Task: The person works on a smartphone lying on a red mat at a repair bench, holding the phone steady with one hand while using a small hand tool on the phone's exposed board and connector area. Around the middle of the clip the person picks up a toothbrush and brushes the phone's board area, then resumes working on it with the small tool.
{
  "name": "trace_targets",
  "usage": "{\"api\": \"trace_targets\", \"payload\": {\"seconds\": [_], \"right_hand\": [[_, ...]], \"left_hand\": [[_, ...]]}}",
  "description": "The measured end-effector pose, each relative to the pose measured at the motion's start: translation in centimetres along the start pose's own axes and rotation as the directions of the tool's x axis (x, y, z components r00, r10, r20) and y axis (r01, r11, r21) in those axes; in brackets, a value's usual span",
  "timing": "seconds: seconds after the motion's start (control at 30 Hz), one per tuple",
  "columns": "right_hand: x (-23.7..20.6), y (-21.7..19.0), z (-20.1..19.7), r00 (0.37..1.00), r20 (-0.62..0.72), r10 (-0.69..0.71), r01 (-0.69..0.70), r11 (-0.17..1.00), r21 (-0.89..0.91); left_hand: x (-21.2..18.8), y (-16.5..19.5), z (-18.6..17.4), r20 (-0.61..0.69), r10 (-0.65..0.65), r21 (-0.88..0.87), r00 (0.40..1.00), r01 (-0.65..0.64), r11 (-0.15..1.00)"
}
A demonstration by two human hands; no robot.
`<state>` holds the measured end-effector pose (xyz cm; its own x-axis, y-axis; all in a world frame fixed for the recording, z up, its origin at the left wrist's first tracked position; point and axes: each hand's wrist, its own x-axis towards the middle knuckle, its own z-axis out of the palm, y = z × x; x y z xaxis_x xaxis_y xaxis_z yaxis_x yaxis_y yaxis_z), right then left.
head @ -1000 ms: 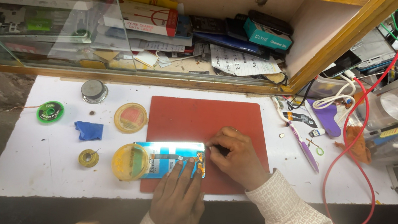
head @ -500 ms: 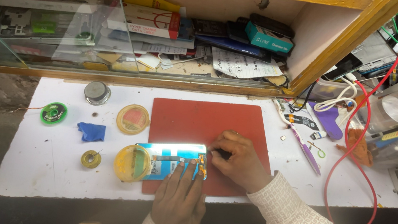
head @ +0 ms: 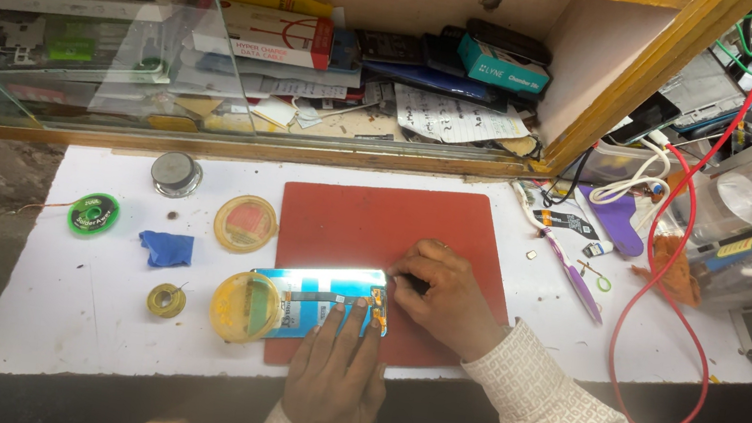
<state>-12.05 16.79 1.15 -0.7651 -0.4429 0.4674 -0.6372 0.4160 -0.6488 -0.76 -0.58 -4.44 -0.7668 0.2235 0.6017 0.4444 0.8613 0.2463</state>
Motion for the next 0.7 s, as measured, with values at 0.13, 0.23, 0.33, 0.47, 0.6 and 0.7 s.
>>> {"api": "trace_targets", "payload": {"seconds": [0.13, 0.23, 0.33, 0.47, 0.6, 0.7], "right_hand": [[-0.21, -0.02, -0.19, 0.998, 0.014, 0.067, -0.068, 0.997, 0.034], [-0.13, 0.12, -0.21, 1.0, 0.027, -0.016, 0.015, 1.0, 0.008], [-0.06, 0.24, 0.21, 0.999, -0.014, -0.03, 0.029, 0.999, -0.036], [-0.25, 0.26, 0.14, 1.0, -0.01, -0.015, 0.015, 1.0, 0.001], [-0.19, 0.12, -0.13, 1.0, 0.01, -0.007, 0.007, 1.0, -0.003], [-0.07, 0.01, 0.07, 1.0, 0.0, -0.019, 0.019, 0.999, -0.03]], "left_hand": [[0.07, 0.1, -0.17, -0.011, 0.005, 0.006, 1.0, -0.005, 1.0], [0.25, 0.03, -0.23, -0.019, 0.01, -0.004, 1.0, -0.01, 1.0], [0.1, -0.07, -0.2, -0.001, 0.004, -0.008, 1.0, -0.004, 1.0], [0.04, 0.11, -0.17, 0.011, -0.004, -0.004, 1.0, 0.004, 1.0], [0.28, 0.1, -0.39, -0.002, 0.0, -0.01, 1.0, 0.0, 1.0], [0.17, 0.08, -0.41, 0.003, -0.004, -0.013, 1.0, 0.004, 1.0]]}}
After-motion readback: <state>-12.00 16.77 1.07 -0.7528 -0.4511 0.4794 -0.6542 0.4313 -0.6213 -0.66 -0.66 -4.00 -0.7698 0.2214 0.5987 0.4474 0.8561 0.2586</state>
